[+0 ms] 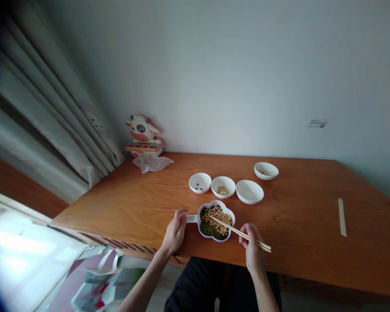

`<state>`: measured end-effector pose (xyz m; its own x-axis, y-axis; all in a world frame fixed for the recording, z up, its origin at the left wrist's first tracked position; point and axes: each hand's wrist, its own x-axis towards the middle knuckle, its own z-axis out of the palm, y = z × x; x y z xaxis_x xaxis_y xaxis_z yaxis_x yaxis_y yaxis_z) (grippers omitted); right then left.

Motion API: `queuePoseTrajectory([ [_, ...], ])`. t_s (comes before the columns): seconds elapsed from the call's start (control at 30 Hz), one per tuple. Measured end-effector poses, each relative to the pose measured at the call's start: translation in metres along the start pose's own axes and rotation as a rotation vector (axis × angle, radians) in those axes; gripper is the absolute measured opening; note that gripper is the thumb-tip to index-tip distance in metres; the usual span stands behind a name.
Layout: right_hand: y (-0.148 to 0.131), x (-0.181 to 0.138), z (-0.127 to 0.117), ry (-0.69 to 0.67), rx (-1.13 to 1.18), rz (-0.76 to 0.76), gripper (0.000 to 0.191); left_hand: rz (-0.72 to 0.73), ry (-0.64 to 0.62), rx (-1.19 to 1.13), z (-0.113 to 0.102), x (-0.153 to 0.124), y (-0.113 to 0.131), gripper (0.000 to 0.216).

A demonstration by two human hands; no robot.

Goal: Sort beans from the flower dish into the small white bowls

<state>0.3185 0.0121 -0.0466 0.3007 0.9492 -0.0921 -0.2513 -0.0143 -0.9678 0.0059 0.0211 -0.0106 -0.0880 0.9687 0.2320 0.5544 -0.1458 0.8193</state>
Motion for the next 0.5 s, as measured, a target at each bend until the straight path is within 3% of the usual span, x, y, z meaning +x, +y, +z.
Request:
queuePoseTrajectory([
  [0.5,0.007,-0.01,0.003,-0.027,0.083,-0.009,0.039,-0.03,-0.058,-0.06,-0.007,0.004,0.009,0.038],
])
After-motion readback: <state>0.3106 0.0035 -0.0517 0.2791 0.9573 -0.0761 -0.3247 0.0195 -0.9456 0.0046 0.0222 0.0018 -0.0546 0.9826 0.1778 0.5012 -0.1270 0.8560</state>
